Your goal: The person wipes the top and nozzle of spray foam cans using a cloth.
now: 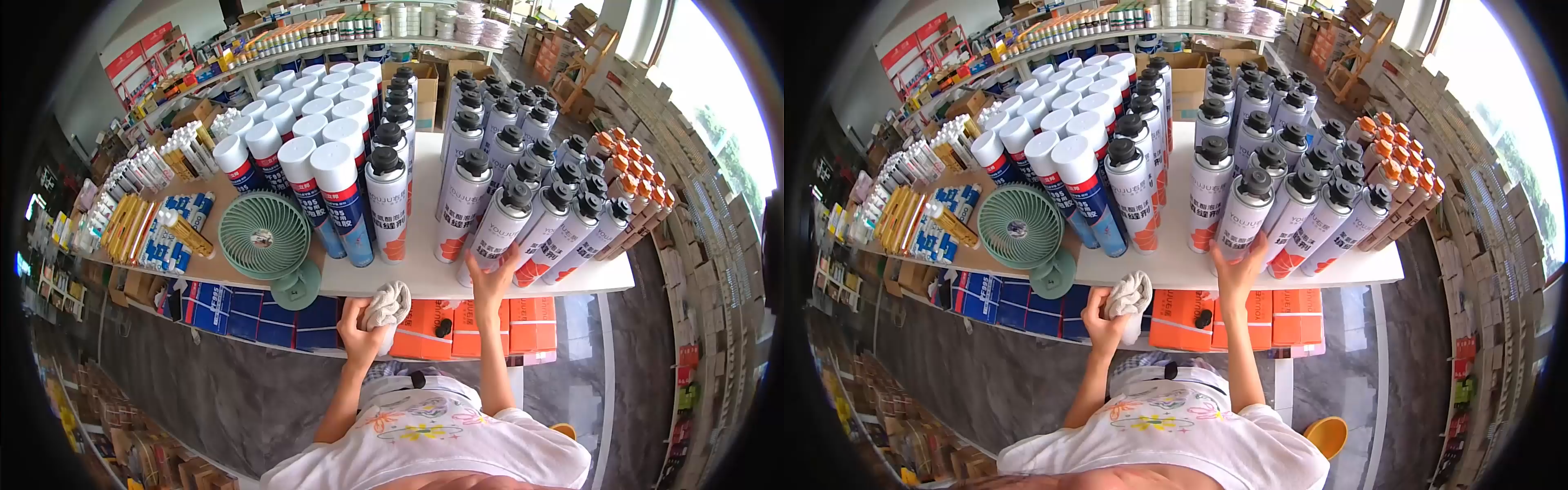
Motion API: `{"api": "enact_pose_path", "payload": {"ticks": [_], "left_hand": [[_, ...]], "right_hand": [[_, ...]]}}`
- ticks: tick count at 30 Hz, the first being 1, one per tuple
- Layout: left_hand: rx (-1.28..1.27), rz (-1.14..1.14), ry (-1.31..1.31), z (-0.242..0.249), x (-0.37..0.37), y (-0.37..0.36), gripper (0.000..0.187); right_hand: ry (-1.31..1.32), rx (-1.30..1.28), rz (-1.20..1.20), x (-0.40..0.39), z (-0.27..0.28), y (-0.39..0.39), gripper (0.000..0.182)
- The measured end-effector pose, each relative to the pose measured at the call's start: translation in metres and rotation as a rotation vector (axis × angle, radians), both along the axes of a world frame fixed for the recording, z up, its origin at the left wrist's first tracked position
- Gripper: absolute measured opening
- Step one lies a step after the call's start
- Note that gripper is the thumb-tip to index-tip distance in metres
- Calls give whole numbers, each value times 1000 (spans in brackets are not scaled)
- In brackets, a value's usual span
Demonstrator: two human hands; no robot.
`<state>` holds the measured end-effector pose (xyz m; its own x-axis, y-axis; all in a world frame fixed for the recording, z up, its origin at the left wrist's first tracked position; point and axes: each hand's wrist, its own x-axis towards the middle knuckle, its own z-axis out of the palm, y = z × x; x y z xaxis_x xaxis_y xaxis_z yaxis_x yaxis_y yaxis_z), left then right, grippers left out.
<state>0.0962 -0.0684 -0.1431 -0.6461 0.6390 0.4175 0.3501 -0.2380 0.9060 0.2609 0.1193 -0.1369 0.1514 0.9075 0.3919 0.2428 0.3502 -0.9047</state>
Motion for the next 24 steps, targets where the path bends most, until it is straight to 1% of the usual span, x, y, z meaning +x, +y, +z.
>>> {"api": "enact_pose_path", "payload": {"ticks": [1, 3, 4, 6, 7, 9, 10, 12, 13, 15, 16, 19, 21, 23, 24], "left_hand": [[2, -30, -9, 4, -4, 0, 30], [2, -57, -8, 11, -14, 0, 31], [13, -64, 3, 14, -19, 0, 31], [6, -64, 31, 18, -29, 0, 30], [7, -73, 30, 18, -32, 0, 30], [10, -70, 23, 15, -40, 0, 30], [27, -87, -1, 13, -42, 2, 31], [26, -118, -9, 11, -45, 1, 31], [22, -131, -20, 10, -47, 0, 31], [17, -143, -31, 5, -49, -1, 30], [17, -142, -12, 5, -51, -2, 30], [22, -125, -15, 7, -55, -6, 30], [21, -118, -29, 9, -60, -8, 30], [41, -90, -5, 9, -63, -8, 30], [43, -87, -4, 9, -65, -8, 30]], "right_hand": [[2, 1, -8, -2, -1, 1, 89], [-166, -4, -64, -3, 0, 1, 87], [-168, -5, -75, -2, 3, 2, 87], [-2, -64, 16, 1, 13, 3, 82], [-3, -62, 7, 0, 17, 1, 82], [-132, -67, -105, -5, 23, -5, 72], [-128, -64, -119, -8, 22, -6, 72], [-280, 38, -150, -12, 15, -9, 66], [-280, 36, -160, -15, 10, -9, 66], [-168, 71, -42, -23, 4, -11, 72], [-140, 13, 0, -27, 6, -15, 71], [-219, 69, 32, -41, 0, -18, 71], [-218, 58, 55, -51, 0, -19, 71], [-217, 35, 135, -59, 4, -22, 70], [-183, 44, 180, -63, 5, -24, 75]]}}
